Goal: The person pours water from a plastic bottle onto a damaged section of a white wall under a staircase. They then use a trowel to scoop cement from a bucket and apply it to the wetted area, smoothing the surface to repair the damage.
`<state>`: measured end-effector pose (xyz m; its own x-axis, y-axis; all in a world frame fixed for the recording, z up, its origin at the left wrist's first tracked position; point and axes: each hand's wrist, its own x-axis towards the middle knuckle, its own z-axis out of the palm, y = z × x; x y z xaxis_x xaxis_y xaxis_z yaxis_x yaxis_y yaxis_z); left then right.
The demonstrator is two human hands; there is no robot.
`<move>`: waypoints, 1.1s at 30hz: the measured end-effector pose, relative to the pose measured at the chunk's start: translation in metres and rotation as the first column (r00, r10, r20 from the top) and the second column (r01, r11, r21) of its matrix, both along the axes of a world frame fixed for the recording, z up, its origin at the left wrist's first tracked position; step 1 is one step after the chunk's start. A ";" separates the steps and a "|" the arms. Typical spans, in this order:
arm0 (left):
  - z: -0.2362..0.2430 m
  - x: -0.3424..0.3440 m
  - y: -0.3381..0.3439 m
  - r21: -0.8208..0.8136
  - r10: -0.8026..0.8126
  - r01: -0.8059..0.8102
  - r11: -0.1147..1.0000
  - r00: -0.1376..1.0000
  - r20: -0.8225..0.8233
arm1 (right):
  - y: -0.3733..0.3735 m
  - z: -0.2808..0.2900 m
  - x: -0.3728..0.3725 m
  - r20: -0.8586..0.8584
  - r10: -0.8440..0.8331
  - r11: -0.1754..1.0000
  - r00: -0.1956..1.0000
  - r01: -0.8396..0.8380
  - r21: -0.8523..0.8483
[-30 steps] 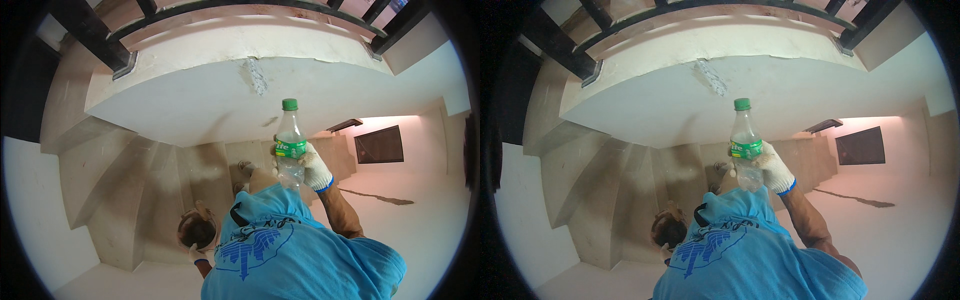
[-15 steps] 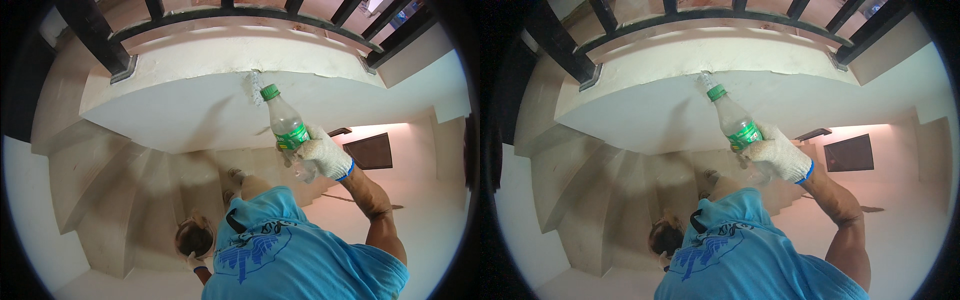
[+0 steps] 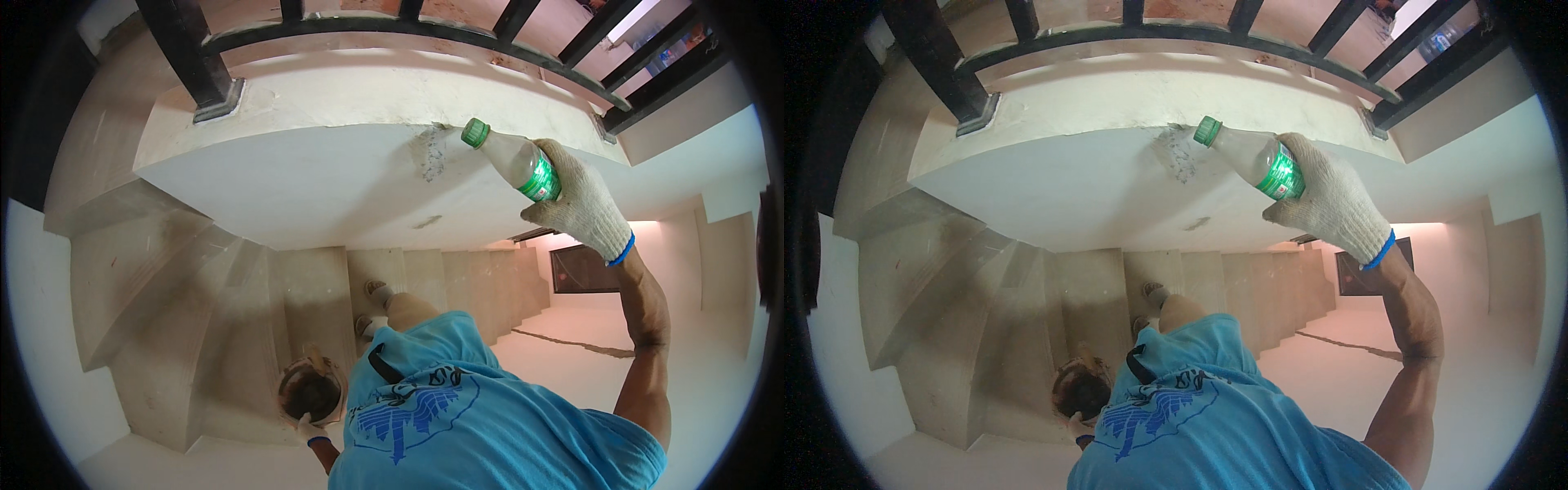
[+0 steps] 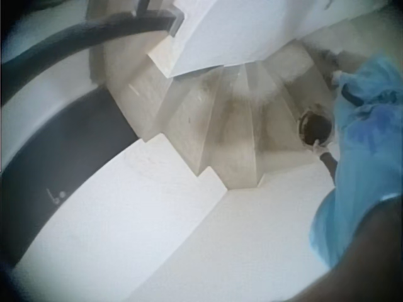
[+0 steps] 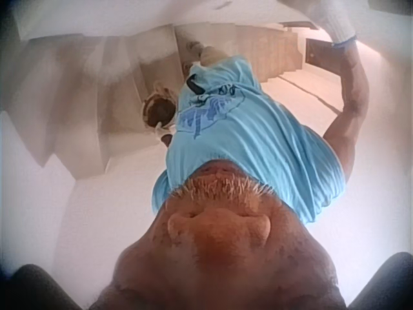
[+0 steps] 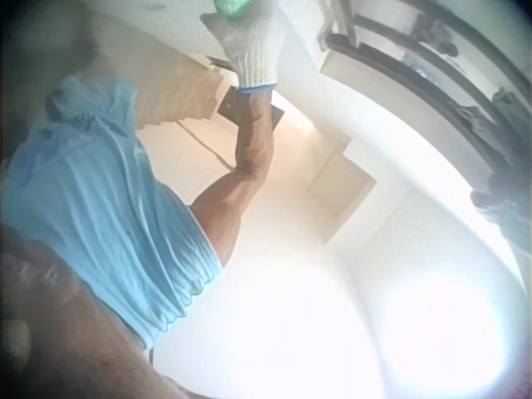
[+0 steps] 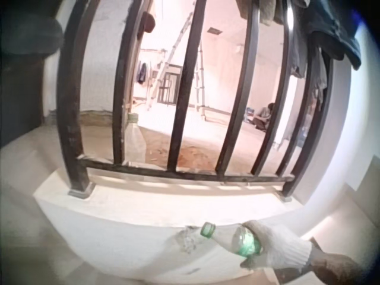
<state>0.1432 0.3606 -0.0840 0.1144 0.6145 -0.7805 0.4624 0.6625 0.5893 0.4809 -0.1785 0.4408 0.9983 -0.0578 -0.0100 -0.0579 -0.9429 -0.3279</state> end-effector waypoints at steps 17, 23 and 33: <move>-0.026 -0.003 0.008 -0.074 0.010 0.008 0.997 0.968 0.250 | 0.005 0.012 0.014 0.005 0.097 0.976 0.995 -0.094 -0.196; -0.008 0.014 -0.001 -0.039 -0.020 0.027 0.999 0.983 0.183 | 0.008 0.023 0.013 0.016 0.060 0.954 0.998 -0.052 -0.296; -0.035 -0.009 0.002 -0.079 0.081 -0.064 0.995 0.969 0.233 | 0.014 -0.023 -0.014 -0.462 0.065 0.452 0.885 0.386 0.804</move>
